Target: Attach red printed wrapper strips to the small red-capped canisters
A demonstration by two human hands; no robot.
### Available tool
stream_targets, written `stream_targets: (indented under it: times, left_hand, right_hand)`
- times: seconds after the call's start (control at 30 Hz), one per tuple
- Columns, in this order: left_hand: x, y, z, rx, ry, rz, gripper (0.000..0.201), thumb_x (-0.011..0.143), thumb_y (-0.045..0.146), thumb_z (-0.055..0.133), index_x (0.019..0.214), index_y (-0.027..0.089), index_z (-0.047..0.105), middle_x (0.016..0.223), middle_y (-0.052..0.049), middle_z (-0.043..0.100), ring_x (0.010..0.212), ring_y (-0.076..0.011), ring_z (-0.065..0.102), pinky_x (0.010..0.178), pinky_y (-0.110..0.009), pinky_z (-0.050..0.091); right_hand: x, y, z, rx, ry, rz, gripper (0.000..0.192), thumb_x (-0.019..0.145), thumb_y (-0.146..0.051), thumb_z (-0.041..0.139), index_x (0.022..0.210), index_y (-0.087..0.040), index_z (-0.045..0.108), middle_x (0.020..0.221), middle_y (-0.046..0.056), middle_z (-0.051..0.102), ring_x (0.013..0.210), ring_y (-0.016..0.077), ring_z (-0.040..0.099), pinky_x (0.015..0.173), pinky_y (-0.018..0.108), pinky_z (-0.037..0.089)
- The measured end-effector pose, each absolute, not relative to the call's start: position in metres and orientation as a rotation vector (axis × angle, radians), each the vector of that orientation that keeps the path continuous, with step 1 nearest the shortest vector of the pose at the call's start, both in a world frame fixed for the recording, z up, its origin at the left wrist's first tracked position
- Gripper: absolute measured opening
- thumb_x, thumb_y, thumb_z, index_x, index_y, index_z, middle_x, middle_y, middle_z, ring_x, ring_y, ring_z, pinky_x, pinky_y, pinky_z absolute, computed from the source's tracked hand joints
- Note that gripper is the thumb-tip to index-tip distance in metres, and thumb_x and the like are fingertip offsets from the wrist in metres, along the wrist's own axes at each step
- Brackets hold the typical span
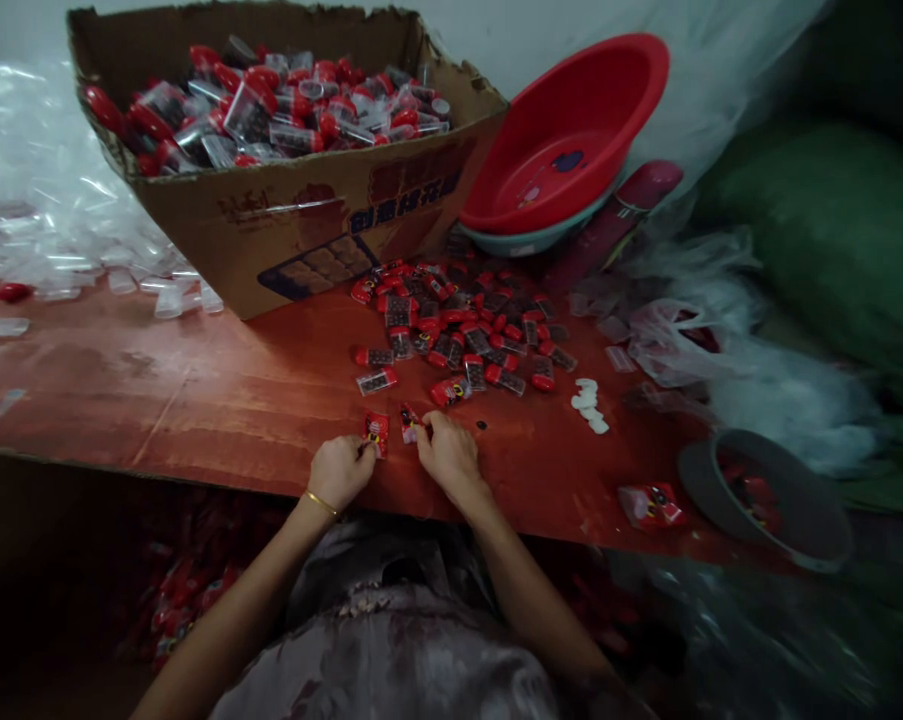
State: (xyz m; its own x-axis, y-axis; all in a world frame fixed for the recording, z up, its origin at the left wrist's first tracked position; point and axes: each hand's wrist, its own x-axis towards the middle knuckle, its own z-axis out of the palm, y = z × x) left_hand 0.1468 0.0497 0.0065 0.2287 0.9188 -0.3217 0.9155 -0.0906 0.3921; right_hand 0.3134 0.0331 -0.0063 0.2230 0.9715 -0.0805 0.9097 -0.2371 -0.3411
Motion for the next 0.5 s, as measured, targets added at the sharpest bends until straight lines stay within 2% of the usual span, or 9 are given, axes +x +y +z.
stream_targets:
  times: [0.07, 0.13, 0.27, 0.37, 0.43, 0.5]
  left_hand:
    - [0.153, 0.048, 0.006, 1.928, 1.652, 0.068, 0.037, 0.087, 0.035, 0.035, 0.079, 0.018, 0.068, 0.070, -0.008, 0.070, 0.075, -0.0199, 0.066, 0.065, -0.026, 0.041]
    - [0.163, 0.045, 0.007, 1.897, 1.634, 0.102, 0.039, 0.088, 0.034, 0.033, 0.080, 0.018, 0.068, 0.069, -0.008, 0.070, 0.076, -0.0191, 0.066, 0.067, -0.026, 0.042]
    - [0.178, 0.042, 0.009, 1.934, 1.521, 0.055, 0.051, 0.091, 0.037, 0.025, 0.073, 0.015, 0.068, 0.067, -0.011, 0.070, 0.079, -0.0209, 0.067, 0.072, -0.028, 0.044]
    - [0.175, 0.041, 0.011, 2.023, 1.540, -0.077, 0.054, 0.090, 0.043, 0.028, 0.069, 0.014, 0.069, 0.071, -0.015, 0.070, 0.079, -0.0247, 0.066, 0.068, -0.031, 0.044]
    - [0.168, 0.041, 0.012, 2.095, 1.625, -0.101, 0.050, 0.088, 0.046, 0.033, 0.072, 0.015, 0.069, 0.074, -0.015, 0.070, 0.076, -0.0264, 0.066, 0.063, -0.032, 0.044]
    - [0.163, 0.041, 0.010, 2.181, 1.688, 0.030, 0.042, 0.088, 0.043, 0.036, 0.084, 0.016, 0.068, 0.077, -0.012, 0.069, 0.075, -0.0248, 0.065, 0.062, -0.031, 0.043]
  right_hand:
    - [0.316, 0.034, -0.009, -2.182, -1.673, 0.506, 0.021, 0.086, -0.032, 0.045, 0.091, -0.018, 0.060, 0.072, 0.003, 0.066, 0.064, 0.0169, 0.059, 0.058, 0.025, 0.037]
    - [0.315, 0.037, -0.009, -2.074, -1.590, 0.563, 0.023, 0.085, -0.036, 0.047, 0.093, -0.018, 0.058, 0.069, 0.001, 0.064, 0.059, 0.0151, 0.057, 0.054, 0.024, 0.036]
    - [0.305, 0.044, -0.005, -2.084, -1.613, 0.578, 0.022, 0.083, -0.032, 0.050, 0.098, -0.017, 0.059, 0.082, 0.005, 0.068, 0.071, 0.0168, 0.062, 0.059, 0.024, 0.038]
    - [0.298, 0.046, -0.003, -2.222, -1.731, 0.592, 0.023, 0.084, -0.031, 0.050, 0.101, -0.019, 0.060, 0.086, 0.007, 0.070, 0.077, 0.0201, 0.064, 0.061, 0.026, 0.039]
    - [0.298, 0.044, -0.002, -2.250, -1.789, 0.593, 0.024, 0.085, -0.033, 0.051, 0.102, -0.019, 0.060, 0.086, 0.008, 0.070, 0.078, 0.0216, 0.065, 0.063, 0.027, 0.041]
    - [0.301, 0.041, -0.003, -2.212, -1.801, 0.584, 0.025, 0.085, -0.034, 0.052, 0.104, -0.019, 0.059, 0.089, 0.008, 0.070, 0.082, 0.0224, 0.064, 0.065, 0.028, 0.042]
